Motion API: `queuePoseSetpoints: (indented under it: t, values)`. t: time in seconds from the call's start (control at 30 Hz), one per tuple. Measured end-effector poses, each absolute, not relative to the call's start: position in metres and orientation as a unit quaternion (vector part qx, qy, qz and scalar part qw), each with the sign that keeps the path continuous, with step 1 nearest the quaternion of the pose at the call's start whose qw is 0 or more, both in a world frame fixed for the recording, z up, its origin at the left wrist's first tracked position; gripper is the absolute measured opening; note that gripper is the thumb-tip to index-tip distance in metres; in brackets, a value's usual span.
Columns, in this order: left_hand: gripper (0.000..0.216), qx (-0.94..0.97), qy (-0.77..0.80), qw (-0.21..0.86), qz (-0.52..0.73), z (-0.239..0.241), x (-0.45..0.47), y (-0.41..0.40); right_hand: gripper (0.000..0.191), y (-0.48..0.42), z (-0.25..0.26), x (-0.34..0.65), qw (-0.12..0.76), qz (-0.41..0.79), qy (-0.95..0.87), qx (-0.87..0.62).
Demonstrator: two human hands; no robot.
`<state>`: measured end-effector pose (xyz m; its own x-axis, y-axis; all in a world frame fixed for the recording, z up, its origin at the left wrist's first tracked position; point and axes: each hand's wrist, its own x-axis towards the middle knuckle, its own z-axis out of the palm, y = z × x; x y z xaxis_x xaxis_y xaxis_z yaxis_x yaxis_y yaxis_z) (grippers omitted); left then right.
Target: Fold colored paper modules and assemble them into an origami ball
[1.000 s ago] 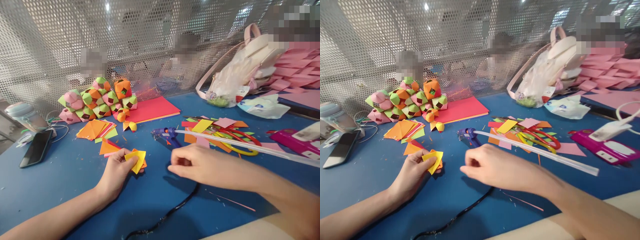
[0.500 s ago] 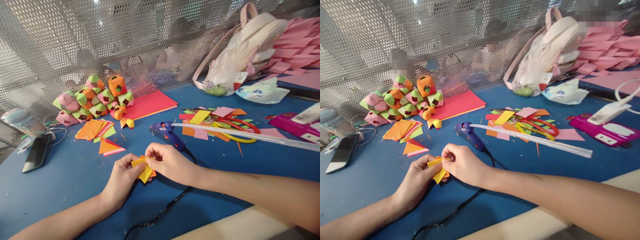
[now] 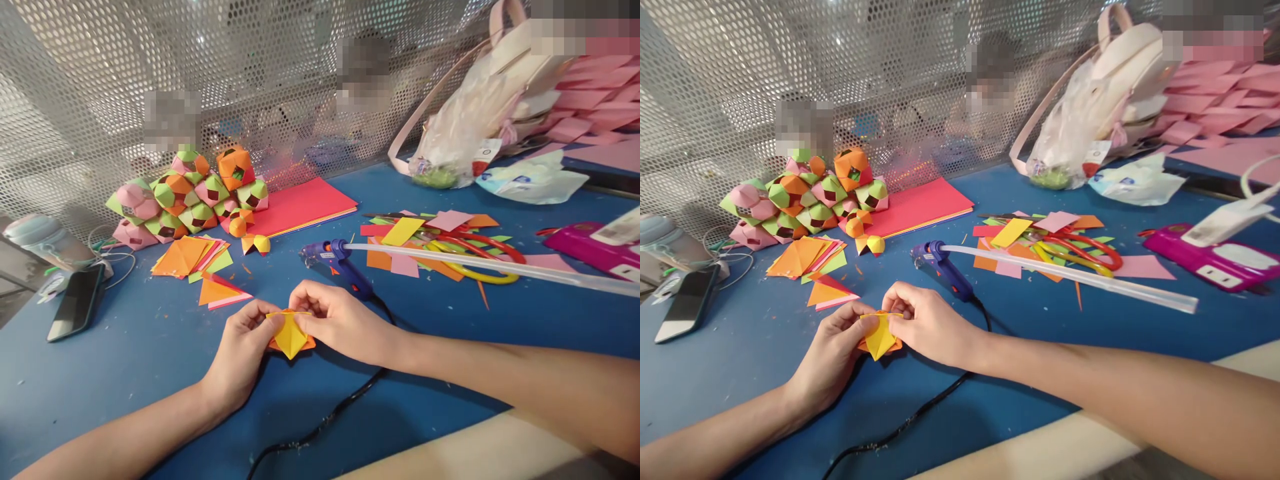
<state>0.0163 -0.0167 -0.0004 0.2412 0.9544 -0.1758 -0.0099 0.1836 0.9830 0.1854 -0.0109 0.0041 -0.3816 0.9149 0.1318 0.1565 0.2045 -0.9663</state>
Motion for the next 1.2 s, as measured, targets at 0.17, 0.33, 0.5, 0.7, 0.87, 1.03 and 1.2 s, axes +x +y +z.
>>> queuePoseSetpoints:
  t: [0.17,0.33,0.5,0.7,0.87,1.03,1.2]
  values:
    - [0.015,0.500,0.465,0.612,0.399,0.0010,0.0163,-0.0158,0.010,-0.0121,0.0025,0.1866,0.394,0.491,-0.674,-0.386]
    - [0.017,0.537,0.473,0.583,0.385,0.0008,0.0152,-0.0169,0.010,-0.0124,0.0049,0.1888,0.405,0.453,-0.699,-0.377]
    - [0.016,0.566,0.483,0.550,0.379,0.0008,0.0151,-0.0183,0.009,-0.0108,0.0064,0.1889,0.391,0.464,-0.686,-0.401]
    - [0.017,0.585,0.486,0.531,0.374,0.0021,0.0144,-0.0176,0.005,-0.0108,0.0053,0.1873,0.381,0.448,-0.693,-0.417]
    - [0.015,0.592,0.494,0.526,0.359,0.0053,0.0170,-0.0181,0.010,-0.0114,0.0047,0.1873,0.386,0.375,-0.725,-0.429]
    - [0.014,0.612,0.510,0.497,0.344,0.0079,0.0189,-0.0191,0.014,-0.0110,-0.0004,0.1863,0.386,0.281,-0.773,-0.416]
    - [0.012,0.620,0.521,0.466,0.356,0.0088,0.0179,-0.0183,0.017,-0.0110,0.0049,0.1899,0.373,0.334,-0.775,-0.386]
